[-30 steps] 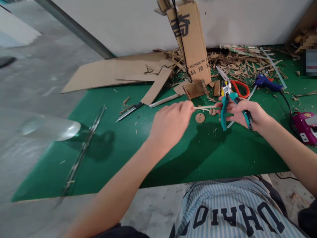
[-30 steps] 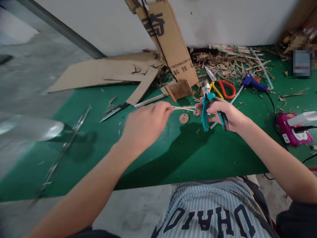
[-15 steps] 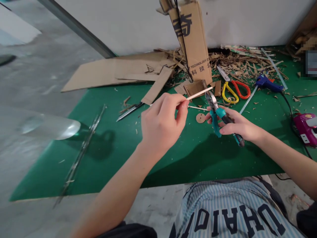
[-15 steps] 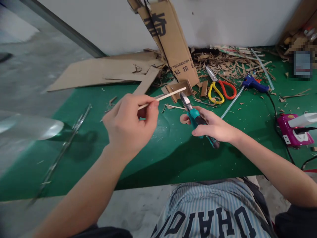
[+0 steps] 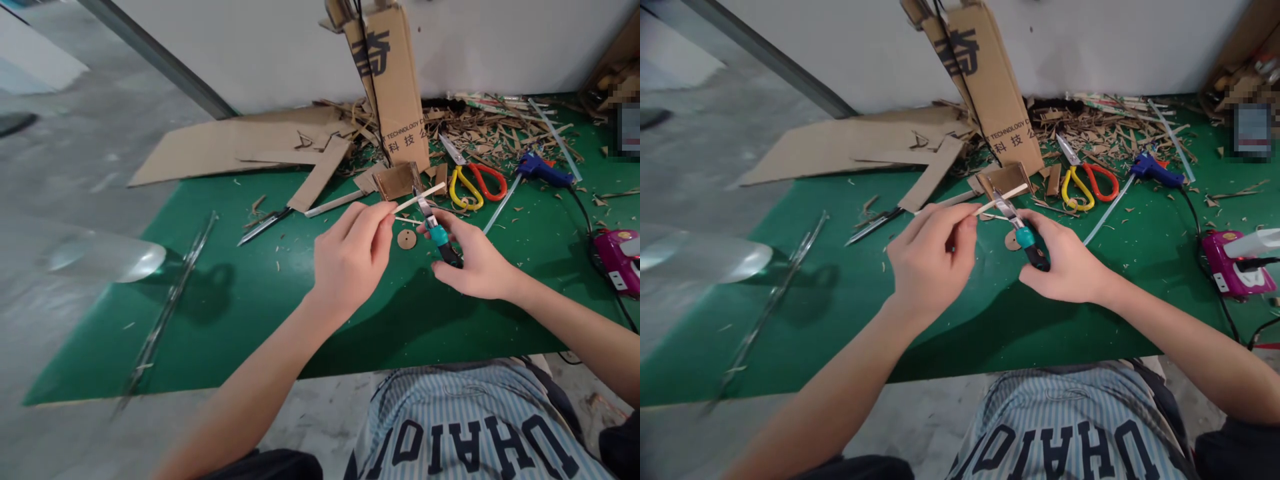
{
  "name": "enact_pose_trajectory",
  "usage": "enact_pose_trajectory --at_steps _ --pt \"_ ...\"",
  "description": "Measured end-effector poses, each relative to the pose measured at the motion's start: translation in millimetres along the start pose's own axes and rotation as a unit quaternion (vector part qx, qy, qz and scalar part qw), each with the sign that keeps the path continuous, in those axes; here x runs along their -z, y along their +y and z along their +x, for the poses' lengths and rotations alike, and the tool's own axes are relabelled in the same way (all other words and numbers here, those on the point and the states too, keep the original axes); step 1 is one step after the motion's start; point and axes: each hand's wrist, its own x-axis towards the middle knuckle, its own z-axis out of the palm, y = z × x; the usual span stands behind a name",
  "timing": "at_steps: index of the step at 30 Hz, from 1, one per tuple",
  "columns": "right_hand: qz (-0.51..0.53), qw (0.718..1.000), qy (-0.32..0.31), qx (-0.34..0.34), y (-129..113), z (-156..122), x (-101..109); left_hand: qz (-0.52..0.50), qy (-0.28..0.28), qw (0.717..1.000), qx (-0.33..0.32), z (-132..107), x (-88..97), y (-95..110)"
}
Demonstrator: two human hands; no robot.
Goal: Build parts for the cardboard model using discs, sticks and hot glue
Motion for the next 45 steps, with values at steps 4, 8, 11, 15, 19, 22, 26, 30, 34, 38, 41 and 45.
enact_pose_trajectory --at_steps 4,8,11,15,19,22,26,30,34,38,41,45 --pt "-0.123 0.989 0.056 0.058 10.3 1.4 0.9 -0.051 -0.011 0.998 0.034 1.3 -2.3 2.9" --pt "-0.157 0.984 0.053 0.072 14.2 0.8 2.1 -0.071 -0.026 0.995 0.061 1.0 -1.0 6.5" --pt "-0.165 0.983 0.043 0.071 12.2 0.6 2.4 -0.066 -0.047 0.993 0.082 0.3 1.4 7.2" --pt "-0.175 0.982 0.037 0.061 10.2 0.6 2.6 -0.064 -0.065 0.992 0.093 -1.6 2.7 5.1" --pt "-0.185 0.980 0.031 0.064 10.1 0.1 2.8 -0.069 -0.046 0.994 0.068 -4.6 2.2 3.3" --pt "-0.196 0.978 0.023 0.071 9.2 -0.1 3.2 -0.071 -0.028 0.996 0.041 -6.8 1.6 2.7" --pt "-0.208 0.975 0.020 0.080 8.0 -0.6 3.3 -0.059 -0.016 0.998 0.025 -8.9 0.9 2.5" --pt "-0.220 0.971 0.033 0.090 7.8 -2.0 2.3 -0.058 -0.006 0.998 0.013 -10.8 0.6 2.5" --pt "-0.216 0.971 0.039 0.094 7.4 -3.1 1.4 -0.050 -0.011 0.998 0.022 -13.1 0.3 2.5" --pt "-0.207 0.974 0.038 0.090 6.9 -3.3 0.8 -0.038 -0.020 0.998 0.035 -15.2 -0.1 2.2" --pt "-0.200 0.976 0.031 0.076 6.2 -3.6 0.6 -0.025 -0.026 0.999 0.038 -16.3 -0.1 1.9" --pt "-0.196 0.978 0.027 0.072 5.4 -4.0 0.7 -0.029 -0.026 0.999 0.036 -15.7 0.6 2.3"
